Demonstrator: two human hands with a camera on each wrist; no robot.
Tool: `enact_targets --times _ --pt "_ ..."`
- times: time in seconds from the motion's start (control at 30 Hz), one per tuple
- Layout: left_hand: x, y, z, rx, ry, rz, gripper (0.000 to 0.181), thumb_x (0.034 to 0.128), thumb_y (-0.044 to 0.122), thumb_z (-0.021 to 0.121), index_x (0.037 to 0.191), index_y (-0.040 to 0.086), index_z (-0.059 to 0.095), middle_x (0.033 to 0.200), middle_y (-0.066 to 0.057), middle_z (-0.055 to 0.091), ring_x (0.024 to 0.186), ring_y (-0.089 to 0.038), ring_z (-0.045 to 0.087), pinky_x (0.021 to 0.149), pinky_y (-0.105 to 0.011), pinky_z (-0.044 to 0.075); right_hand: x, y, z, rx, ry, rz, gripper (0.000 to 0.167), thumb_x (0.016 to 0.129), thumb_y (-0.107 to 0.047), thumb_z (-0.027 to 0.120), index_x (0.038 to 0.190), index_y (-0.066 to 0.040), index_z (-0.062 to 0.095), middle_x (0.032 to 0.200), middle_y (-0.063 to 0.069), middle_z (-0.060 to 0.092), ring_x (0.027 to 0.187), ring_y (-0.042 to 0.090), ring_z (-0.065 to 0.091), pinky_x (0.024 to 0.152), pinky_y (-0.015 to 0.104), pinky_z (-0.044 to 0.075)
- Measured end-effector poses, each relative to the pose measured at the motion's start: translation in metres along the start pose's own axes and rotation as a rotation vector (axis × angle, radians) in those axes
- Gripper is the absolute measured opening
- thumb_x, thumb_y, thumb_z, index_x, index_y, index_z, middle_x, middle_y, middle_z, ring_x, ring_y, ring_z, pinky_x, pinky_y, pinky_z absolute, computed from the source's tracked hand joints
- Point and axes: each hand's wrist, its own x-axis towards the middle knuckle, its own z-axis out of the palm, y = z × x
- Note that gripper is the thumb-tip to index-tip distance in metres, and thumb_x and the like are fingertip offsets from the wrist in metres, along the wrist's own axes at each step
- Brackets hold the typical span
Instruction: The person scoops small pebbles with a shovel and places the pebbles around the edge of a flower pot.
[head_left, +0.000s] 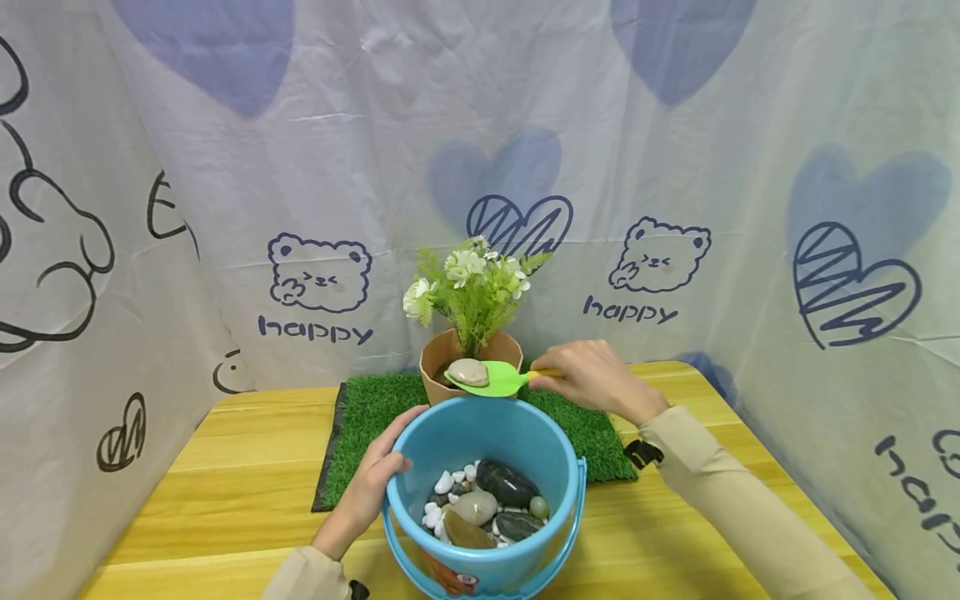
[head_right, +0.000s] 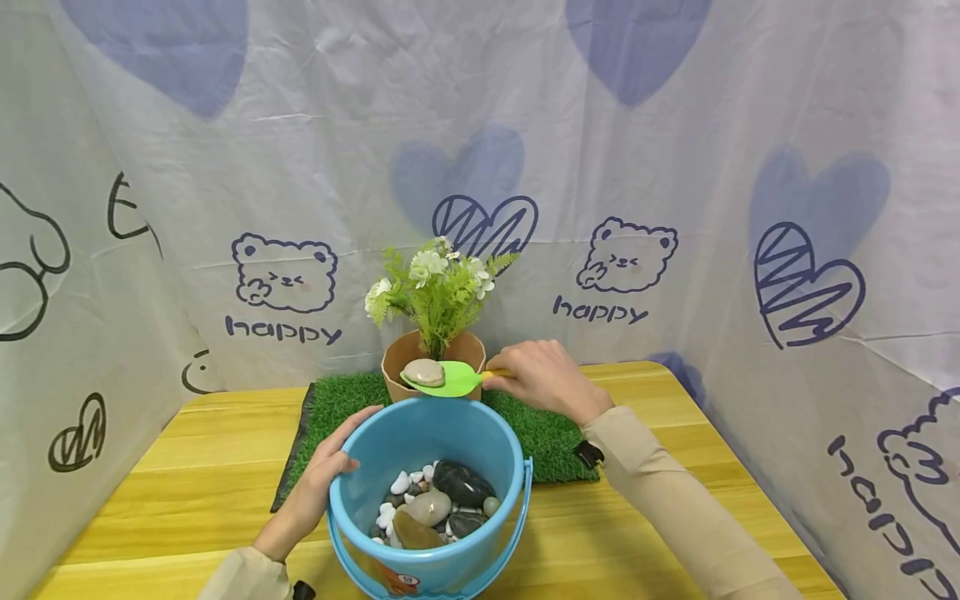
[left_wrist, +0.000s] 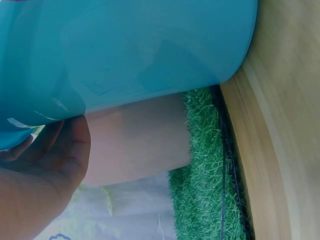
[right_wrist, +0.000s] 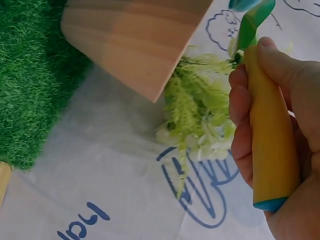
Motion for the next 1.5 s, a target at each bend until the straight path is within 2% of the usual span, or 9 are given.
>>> enact_targets --times 0.2,0.4,0.47,0.67,0.77,1.0,1.2,1.5 --pt "0.0 0.0 0.0 -0.004 0.003 -0.004 0.07 0.0821 0.006 0.038 0.15 0.019 0.036 0.15 -0.018 0.041 0.128 -0.045 0.048 0.092 -0.048 0.051 0.009 0.007 0.01 -0.027 -0.044 0.013 0.027 0.094 -0.038 0.061 0.107 -0.019 0.075 0.094 -0.004 0.071 0.069 0.005 0.059 0.056 0.02 0.043" --pt "0.001 0.0 0.0 -0.014 -0.002 -0.007 0.069 0.0823 0.006 0.037 0.15 0.02 0.037 0.151 -0.018 0.041 0.129 -0.045 0.048 0.093 -0.048 0.05 0.018 0.014 0.018 -0.026 -0.062 0.03 0.026 0.093 -0.036 0.062 0.107 -0.019 0.075 0.092 -0.004 0.07 0.067 0.006 0.056 0.054 0.021 0.041" --pt "0.001 0.0 0.0 -0.015 -0.002 -0.011 0.069 0.0822 0.006 0.037 0.15 0.02 0.037 0.151 -0.017 0.041 0.129 -0.045 0.048 0.093 -0.048 0.05 0.022 0.017 0.021 -0.026 -0.063 0.026 0.024 0.093 -0.034 0.063 0.106 -0.02 0.076 0.09 -0.005 0.07 0.065 0.006 0.055 0.053 0.022 0.04" --pt "0.002 0.001 0.0 -0.014 0.002 -0.021 0.069 0.0823 0.006 0.037 0.149 0.021 0.037 0.15 -0.017 0.041 0.129 -0.044 0.048 0.093 -0.048 0.051 0.036 0.024 0.027 -0.008 -0.083 0.025 0.018 0.091 -0.034 0.066 0.101 -0.024 0.077 0.078 -0.011 0.066 0.062 0.006 0.048 0.065 0.029 0.032" --pt "0.002 0.001 0.0 -0.012 0.008 -0.022 0.069 0.0818 0.006 0.037 0.15 0.018 0.037 0.15 -0.017 0.042 0.128 -0.044 0.048 0.093 -0.048 0.05 0.043 0.028 0.028 0.002 -0.101 0.03 0.017 0.09 -0.035 0.067 0.099 -0.024 0.077 0.074 -0.013 0.064 0.059 0.006 0.046 0.066 0.029 0.03" --pt "0.002 0.001 0.0 -0.014 0.013 -0.032 0.069 0.0818 0.007 0.038 0.15 0.019 0.037 0.15 -0.017 0.042 0.129 -0.044 0.048 0.094 -0.047 0.05 0.053 0.035 0.03 -0.004 -0.131 0.041 0.019 0.088 -0.035 0.069 0.1 -0.024 0.078 0.086 -0.01 0.073 0.064 0.005 0.051 0.07 0.032 0.027" --pt "0.001 0.0 0.0 -0.012 0.01 -0.026 0.069 0.082 0.007 0.038 0.149 0.021 0.037 0.15 -0.016 0.042 0.13 -0.044 0.048 0.094 -0.047 0.05 0.059 0.036 0.034 -0.039 -0.141 0.055 0.019 0.086 -0.036 0.07 0.101 -0.026 0.078 0.092 -0.01 0.075 0.074 0.007 0.057 0.074 0.034 0.025" --pt "0.001 0.0 0.0 -0.011 0.008 -0.016 0.069 0.0822 0.007 0.037 0.149 0.021 0.038 0.15 -0.017 0.041 0.129 -0.044 0.048 0.093 -0.048 0.05 0.066 0.036 0.037 -0.143 -0.14 -0.011 0.022 0.084 -0.032 0.072 0.105 -0.027 0.077 0.096 -0.009 0.073 0.083 0.014 0.049 0.086 0.043 0.033"
